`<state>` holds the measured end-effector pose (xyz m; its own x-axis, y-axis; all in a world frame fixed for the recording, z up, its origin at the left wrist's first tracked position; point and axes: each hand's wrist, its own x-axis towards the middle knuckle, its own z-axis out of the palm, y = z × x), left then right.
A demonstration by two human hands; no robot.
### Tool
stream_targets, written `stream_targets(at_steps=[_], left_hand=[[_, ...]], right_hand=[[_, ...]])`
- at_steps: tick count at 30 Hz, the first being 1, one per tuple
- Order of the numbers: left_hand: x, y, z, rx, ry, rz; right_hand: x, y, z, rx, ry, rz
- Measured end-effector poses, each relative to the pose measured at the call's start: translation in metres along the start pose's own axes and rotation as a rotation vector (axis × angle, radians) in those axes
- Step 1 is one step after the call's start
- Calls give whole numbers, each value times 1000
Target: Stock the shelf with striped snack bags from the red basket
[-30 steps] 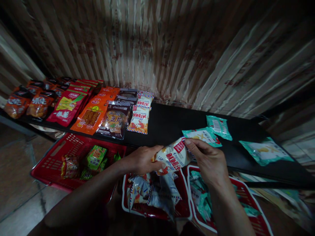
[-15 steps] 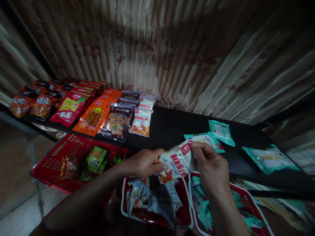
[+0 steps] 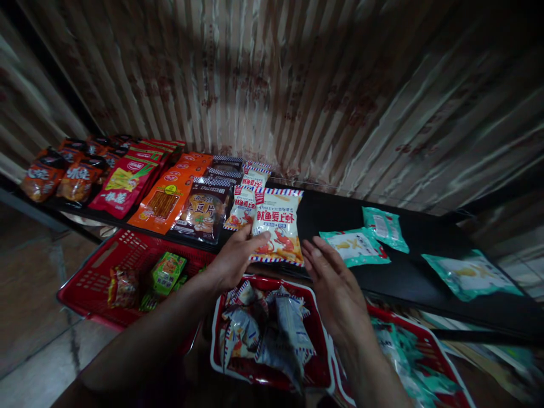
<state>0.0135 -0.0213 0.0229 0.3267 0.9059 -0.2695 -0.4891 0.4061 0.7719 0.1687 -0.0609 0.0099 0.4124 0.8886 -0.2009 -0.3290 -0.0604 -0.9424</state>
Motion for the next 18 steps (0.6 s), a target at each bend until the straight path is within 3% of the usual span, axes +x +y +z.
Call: stream_targets(at_steps=[4, 7, 13, 18], left_hand=[[1, 2, 1, -87, 78, 25], [0, 2, 3, -72, 74, 38], [-3, -4, 6, 60, 33, -64], [0, -11, 8, 31, 34, -7]], right_hand=[[-15, 16, 13, 125, -59, 183], [-21, 20, 20, 204, -80, 277], [-22, 17, 28, 240, -55, 315], [-24, 16, 29, 237, -82, 321]])
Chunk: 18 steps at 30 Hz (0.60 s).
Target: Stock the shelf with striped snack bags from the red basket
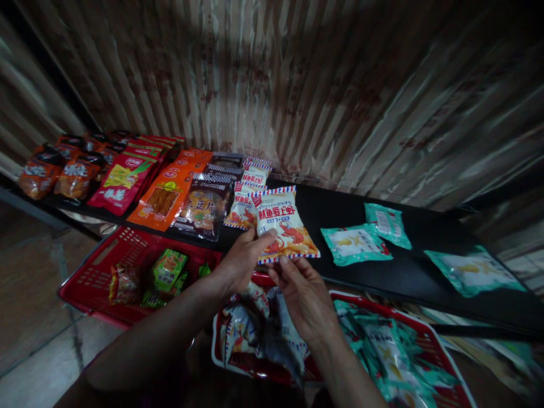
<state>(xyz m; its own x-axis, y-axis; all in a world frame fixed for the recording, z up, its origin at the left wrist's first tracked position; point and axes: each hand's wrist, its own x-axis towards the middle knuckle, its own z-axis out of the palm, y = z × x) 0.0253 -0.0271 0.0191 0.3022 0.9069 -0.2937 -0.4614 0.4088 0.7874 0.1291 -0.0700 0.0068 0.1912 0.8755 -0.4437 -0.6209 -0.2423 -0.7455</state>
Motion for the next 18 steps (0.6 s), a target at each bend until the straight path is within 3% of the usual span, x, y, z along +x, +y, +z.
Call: stream_targets(at_steps=[18], left_hand=[[-1, 1, -2, -65, -53, -3]], right_hand=[[-3, 1, 0, -46, 18, -57]])
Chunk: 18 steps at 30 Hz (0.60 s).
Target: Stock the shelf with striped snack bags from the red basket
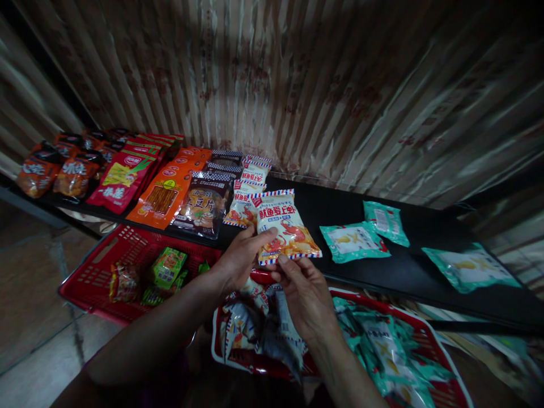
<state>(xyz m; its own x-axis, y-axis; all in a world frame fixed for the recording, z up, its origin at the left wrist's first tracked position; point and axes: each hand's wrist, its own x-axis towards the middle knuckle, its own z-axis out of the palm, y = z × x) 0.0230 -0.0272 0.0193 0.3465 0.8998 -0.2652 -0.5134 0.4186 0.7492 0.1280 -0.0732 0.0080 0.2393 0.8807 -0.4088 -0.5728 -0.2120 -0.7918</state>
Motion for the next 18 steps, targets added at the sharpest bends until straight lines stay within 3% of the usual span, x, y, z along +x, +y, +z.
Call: stream_targets(at_steps=[10, 18], left_hand=[[-2, -3, 3, 44, 51, 61], [-2, -1, 4, 104, -29, 91]], right_hand=[[-3, 3, 1, 1, -16, -15], [0, -3, -2, -129, -3, -169]])
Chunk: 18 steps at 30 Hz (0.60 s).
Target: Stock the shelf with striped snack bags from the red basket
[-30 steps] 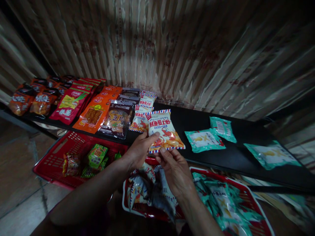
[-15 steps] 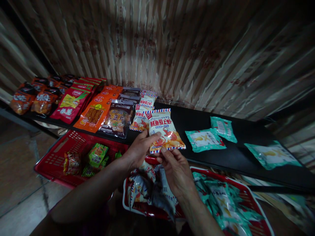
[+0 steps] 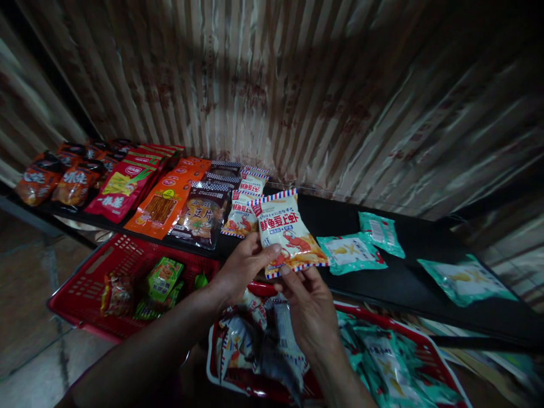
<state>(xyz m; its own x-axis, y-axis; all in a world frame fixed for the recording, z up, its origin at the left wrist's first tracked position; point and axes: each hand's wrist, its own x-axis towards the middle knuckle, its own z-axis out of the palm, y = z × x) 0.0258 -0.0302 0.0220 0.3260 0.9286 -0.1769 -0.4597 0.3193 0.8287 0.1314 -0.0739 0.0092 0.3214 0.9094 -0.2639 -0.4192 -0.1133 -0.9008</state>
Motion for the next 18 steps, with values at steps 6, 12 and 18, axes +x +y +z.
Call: stream_targets(at_steps=[6, 12, 18], left_hand=[[-3, 13, -3, 35, 79, 39], [-8, 22, -7, -98, -83, 1], [-7, 19, -4, -175, -100, -30]], right_hand=[[7, -3, -17, -340, 12, -333], [11, -14, -34, -872, -74, -948], [11, -17, -37, -1205, -177, -1278]])
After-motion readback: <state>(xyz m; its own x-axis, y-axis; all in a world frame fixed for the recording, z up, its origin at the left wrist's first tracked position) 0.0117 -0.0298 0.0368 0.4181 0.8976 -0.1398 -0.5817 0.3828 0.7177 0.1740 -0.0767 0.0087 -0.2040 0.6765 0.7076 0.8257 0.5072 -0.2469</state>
